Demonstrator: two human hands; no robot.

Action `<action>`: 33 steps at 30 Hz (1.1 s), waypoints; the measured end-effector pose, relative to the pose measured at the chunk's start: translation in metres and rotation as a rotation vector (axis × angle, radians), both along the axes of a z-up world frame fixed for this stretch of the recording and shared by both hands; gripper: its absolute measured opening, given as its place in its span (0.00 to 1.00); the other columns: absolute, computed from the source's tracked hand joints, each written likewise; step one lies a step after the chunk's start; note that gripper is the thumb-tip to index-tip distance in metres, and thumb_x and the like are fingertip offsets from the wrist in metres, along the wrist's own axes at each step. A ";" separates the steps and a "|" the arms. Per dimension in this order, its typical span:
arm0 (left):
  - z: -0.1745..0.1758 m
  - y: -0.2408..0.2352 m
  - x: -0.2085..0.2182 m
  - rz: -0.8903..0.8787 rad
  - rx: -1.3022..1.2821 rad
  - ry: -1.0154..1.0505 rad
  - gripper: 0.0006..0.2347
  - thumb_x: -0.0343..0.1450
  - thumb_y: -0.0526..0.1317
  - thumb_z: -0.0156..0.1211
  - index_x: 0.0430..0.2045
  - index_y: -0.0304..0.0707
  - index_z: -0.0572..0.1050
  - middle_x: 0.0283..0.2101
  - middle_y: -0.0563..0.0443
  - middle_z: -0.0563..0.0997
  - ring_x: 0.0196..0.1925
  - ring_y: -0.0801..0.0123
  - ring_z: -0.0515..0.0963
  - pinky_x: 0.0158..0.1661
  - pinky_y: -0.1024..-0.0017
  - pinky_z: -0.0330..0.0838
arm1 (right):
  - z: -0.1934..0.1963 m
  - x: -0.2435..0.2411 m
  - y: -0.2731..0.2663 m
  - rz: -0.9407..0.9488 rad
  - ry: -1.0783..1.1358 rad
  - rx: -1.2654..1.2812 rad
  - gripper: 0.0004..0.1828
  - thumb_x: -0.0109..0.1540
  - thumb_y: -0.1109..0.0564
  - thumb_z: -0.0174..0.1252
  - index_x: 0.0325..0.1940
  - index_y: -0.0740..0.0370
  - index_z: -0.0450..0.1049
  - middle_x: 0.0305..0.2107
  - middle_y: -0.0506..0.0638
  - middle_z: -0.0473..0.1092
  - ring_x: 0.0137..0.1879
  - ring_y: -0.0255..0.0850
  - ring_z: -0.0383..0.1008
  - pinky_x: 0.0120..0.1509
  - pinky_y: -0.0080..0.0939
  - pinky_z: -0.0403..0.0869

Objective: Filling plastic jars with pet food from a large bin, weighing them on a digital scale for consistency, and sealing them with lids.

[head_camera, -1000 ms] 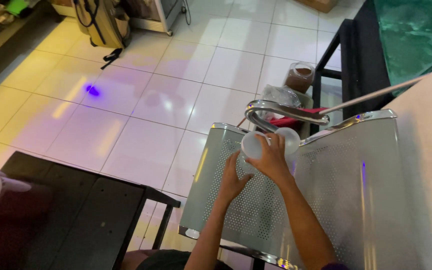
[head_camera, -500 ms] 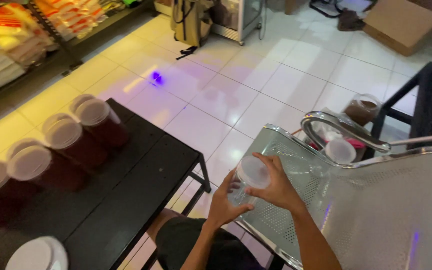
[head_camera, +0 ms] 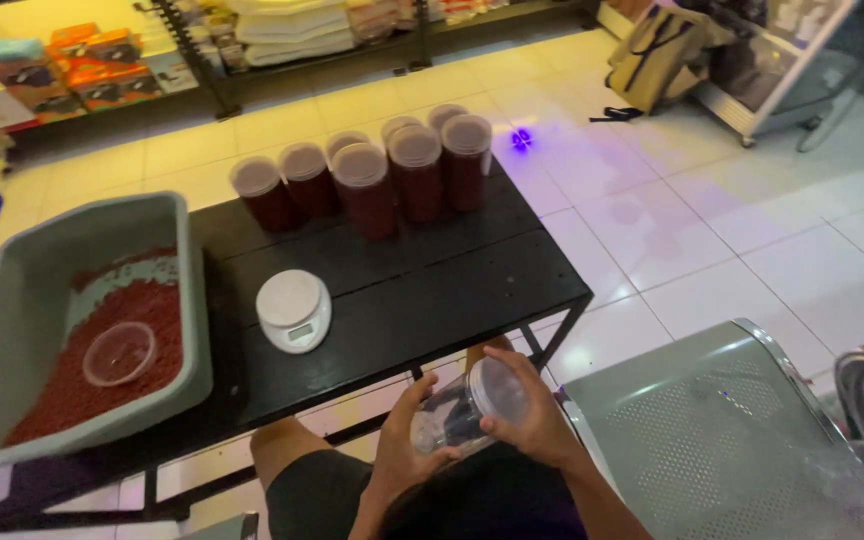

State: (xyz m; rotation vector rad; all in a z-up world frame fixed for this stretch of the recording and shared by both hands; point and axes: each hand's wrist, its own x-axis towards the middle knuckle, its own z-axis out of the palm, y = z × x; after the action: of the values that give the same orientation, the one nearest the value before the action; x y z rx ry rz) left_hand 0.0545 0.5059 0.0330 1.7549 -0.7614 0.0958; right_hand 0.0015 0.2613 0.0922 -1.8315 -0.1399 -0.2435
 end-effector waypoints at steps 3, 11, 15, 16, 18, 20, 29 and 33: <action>-0.019 0.029 -0.026 0.189 -0.068 0.150 0.48 0.65 0.74 0.66 0.74 0.39 0.67 0.75 0.40 0.74 0.71 0.49 0.80 0.69 0.52 0.73 | -0.021 -0.001 0.027 0.031 -0.113 -0.058 0.47 0.61 0.29 0.68 0.76 0.55 0.69 0.65 0.54 0.71 0.70 0.48 0.73 0.74 0.49 0.70; 0.005 0.017 -0.078 0.449 -0.935 1.010 0.41 0.63 0.50 0.62 0.77 0.50 0.58 0.74 0.32 0.72 0.71 0.30 0.76 0.60 0.33 0.78 | -0.028 0.011 0.049 0.118 -0.043 -0.042 0.44 0.66 0.27 0.55 0.80 0.51 0.66 0.64 0.55 0.67 0.62 0.47 0.72 0.65 0.47 0.72; -0.024 0.012 -0.057 0.517 -1.031 0.955 0.25 0.72 0.50 0.54 0.67 0.47 0.69 0.60 0.32 0.80 0.57 0.41 0.80 0.45 0.49 0.76 | 0.000 0.039 0.055 0.200 -0.317 -0.250 0.37 0.69 0.37 0.59 0.76 0.61 0.67 0.70 0.60 0.68 0.77 0.56 0.69 0.81 0.57 0.66; -0.026 0.011 -0.052 0.521 -1.040 0.951 0.25 0.72 0.50 0.54 0.67 0.47 0.69 0.60 0.32 0.80 0.57 0.41 0.80 0.45 0.49 0.76 | 0.015 0.041 0.060 0.208 -0.319 -0.253 0.37 0.69 0.37 0.59 0.76 0.61 0.67 0.70 0.60 0.68 0.77 0.56 0.69 0.81 0.57 0.66; -0.030 0.009 -0.038 0.436 -1.108 0.893 0.25 0.75 0.55 0.50 0.65 0.46 0.70 0.54 0.33 0.84 0.46 0.41 0.85 0.28 0.57 0.75 | 0.046 0.047 0.071 0.230 -0.462 -0.319 0.35 0.69 0.35 0.58 0.73 0.58 0.70 0.64 0.63 0.69 0.70 0.57 0.74 0.72 0.57 0.73; -0.024 0.007 -0.021 0.428 -1.158 0.897 0.23 0.77 0.57 0.48 0.60 0.45 0.74 0.52 0.35 0.84 0.43 0.43 0.83 0.24 0.59 0.69 | 0.056 0.055 0.078 0.231 -0.523 -0.366 0.34 0.67 0.36 0.62 0.71 0.56 0.73 0.63 0.65 0.69 0.67 0.58 0.76 0.68 0.57 0.75; -0.038 0.045 0.005 0.157 -1.246 0.784 0.23 0.80 0.53 0.49 0.63 0.38 0.73 0.52 0.31 0.82 0.47 0.47 0.82 0.39 0.53 0.79 | 0.081 0.076 0.091 0.424 -0.852 -0.522 0.24 0.63 0.42 0.67 0.59 0.54 0.79 0.58 0.70 0.65 0.60 0.64 0.75 0.62 0.62 0.80; -0.016 0.047 -0.020 0.157 -1.027 1.192 0.25 0.79 0.55 0.47 0.59 0.32 0.78 0.47 0.33 0.84 0.45 0.45 0.84 0.41 0.51 0.80 | 0.086 0.068 0.093 0.812 -1.185 -0.532 0.20 0.73 0.41 0.57 0.60 0.55 0.79 0.56 0.70 0.70 0.61 0.66 0.76 0.61 0.69 0.79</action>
State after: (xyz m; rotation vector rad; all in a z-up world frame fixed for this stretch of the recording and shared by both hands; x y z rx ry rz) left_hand 0.0347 0.5532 0.0174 0.6288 0.3111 -0.3738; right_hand 0.0691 0.3545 0.1787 -1.7315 -1.8558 -0.7192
